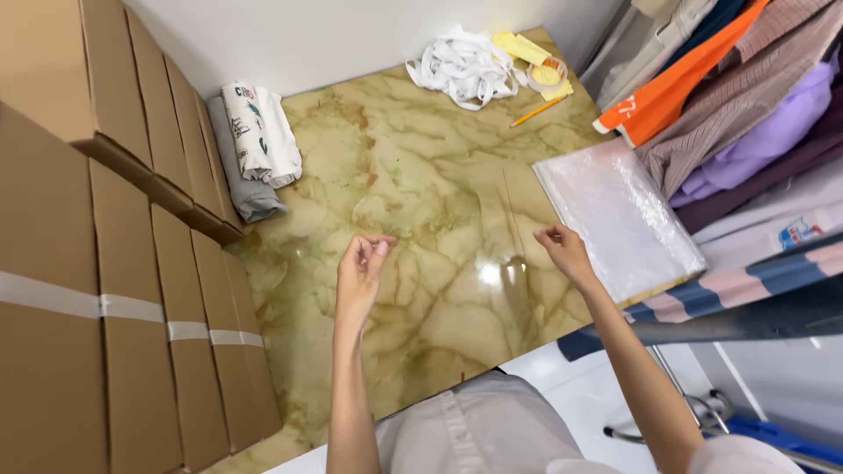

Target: The person writes on a yellow label attached to a cardboard box using a pencil, then stacks the box with others. They then open a plastic bag and place a rolled cloth inside it.

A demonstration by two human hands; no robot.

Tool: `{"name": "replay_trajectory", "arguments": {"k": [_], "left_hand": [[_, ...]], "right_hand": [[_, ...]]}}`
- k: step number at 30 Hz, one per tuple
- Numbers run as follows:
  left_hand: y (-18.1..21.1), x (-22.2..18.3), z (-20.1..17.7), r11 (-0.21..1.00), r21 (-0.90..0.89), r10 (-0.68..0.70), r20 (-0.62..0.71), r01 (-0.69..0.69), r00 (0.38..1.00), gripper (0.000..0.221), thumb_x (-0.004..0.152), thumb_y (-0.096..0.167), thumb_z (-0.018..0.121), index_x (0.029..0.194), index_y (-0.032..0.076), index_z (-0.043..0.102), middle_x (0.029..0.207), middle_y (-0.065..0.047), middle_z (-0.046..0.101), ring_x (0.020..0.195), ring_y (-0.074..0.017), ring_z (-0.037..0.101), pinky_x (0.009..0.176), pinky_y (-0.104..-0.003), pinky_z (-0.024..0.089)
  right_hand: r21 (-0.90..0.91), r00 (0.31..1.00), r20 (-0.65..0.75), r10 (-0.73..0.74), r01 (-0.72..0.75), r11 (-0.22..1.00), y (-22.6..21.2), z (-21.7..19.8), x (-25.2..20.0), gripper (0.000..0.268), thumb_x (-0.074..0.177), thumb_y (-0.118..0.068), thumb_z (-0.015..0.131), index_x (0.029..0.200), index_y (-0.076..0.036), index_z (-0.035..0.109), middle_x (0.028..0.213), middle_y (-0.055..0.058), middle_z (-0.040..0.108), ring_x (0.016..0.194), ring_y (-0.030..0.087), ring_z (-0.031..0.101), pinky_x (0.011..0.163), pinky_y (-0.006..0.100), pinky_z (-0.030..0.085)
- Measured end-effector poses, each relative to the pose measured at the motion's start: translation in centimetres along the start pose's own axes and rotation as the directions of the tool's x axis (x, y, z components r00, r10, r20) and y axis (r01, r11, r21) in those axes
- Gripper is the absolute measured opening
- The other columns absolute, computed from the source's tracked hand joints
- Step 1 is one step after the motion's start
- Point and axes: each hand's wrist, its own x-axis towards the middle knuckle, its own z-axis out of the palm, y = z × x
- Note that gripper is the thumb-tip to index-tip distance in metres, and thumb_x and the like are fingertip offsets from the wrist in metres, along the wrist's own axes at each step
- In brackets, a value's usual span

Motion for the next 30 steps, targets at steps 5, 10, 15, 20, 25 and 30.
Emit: {"name": "replay_trajectory", "arguments": {"k": [5,10,15,20,25,30], "left_hand": [[-0.1,-0.6,2.8,0.987,0.16,0.011,0.064,-0.021,0.998,0.04,0.094,0.033,0.071,0.078,0.014,0.038,0.111,-0.013,0.071,0.099,-0.0243,0.066,0.089,-0.039,0.049],[-2.5,-1.4,5.9,0.969,0.245,0.015,0.066,-0.031,0.998,0.043,0.089,0.037,0.075,0.076,0.015,0.04,0.109,-0.01,0.074,0.096,-0.0248,0.071,0.087,-0.04,0.048],[-2.8,-1.7,9.0,1.0,0.015,-0.02,-0.178,0.023,0.984,0.027,0.1,0.016,0.064,0.077,0.01,0.051,0.096,-0.014,0.074,0.091,-0.0222,0.071,0.087,-0.036,0.054],[-2.2,-0.9,10.1,0.999,-0.002,-0.032,-0.223,0.032,0.974,0.023,0.101,0.018,0.063,0.08,0.01,0.058,0.095,-0.011,0.075,0.091,-0.0191,0.071,0.086,-0.034,0.053],[-2.5,-0.9,10.2,0.995,0.005,-0.097,-0.268,0.102,0.959,0.022,0.102,0.02,0.062,0.082,0.01,0.062,0.094,-0.009,0.076,0.089,-0.0179,0.07,0.086,-0.033,0.052],[-1.4,-0.6,10.2,0.991,0.065,-0.091,-0.282,0.114,0.955,0.021,0.102,0.02,0.062,0.082,0.011,0.063,0.094,-0.008,0.076,0.09,-0.0172,0.071,0.087,-0.033,0.051]], "right_hand": [[0.026,0.998,-0.059,-0.015,0.017,1.0,0.6,0.1,5.3,0.03,0.097,-0.035,0.071,0.114,-0.01,0.071,0.113,0.014,0.072,0.111,0.031,0.068,0.095,0.044,0.053],[-0.059,0.98,-0.096,-0.173,0.168,0.984,4.4,0.1,9.7,0.032,0.095,-0.025,0.071,0.119,-0.005,0.067,0.118,0.023,0.068,0.116,0.042,0.064,0.099,0.052,0.051],[-0.325,0.978,-0.127,-0.167,0.118,0.938,7.7,-0.6,10.9,0.052,0.096,-0.018,0.066,0.142,0.002,0.053,0.145,0.029,0.049,0.133,0.049,0.05,0.107,0.058,0.045],[-0.387,0.969,-0.136,-0.205,0.139,0.912,11.3,-0.8,12.2,0.043,0.097,-0.021,0.068,0.134,-0.002,0.061,0.139,0.022,0.054,0.128,0.046,0.055,0.104,0.055,0.049],[-0.458,0.911,-0.246,-0.331,0.192,0.868,12.6,-0.5,13.1,0.03,0.087,-0.026,0.081,0.11,-0.01,0.069,0.119,0.011,0.058,0.11,0.039,0.062,0.092,0.049,0.055],[-0.547,0.824,-0.349,-0.447,0.209,0.811,13.4,-0.1,13.6,0.019,0.085,-0.023,0.08,0.095,-0.014,0.067,0.104,0.006,0.058,0.097,0.031,0.064,0.081,0.043,0.056]]}}
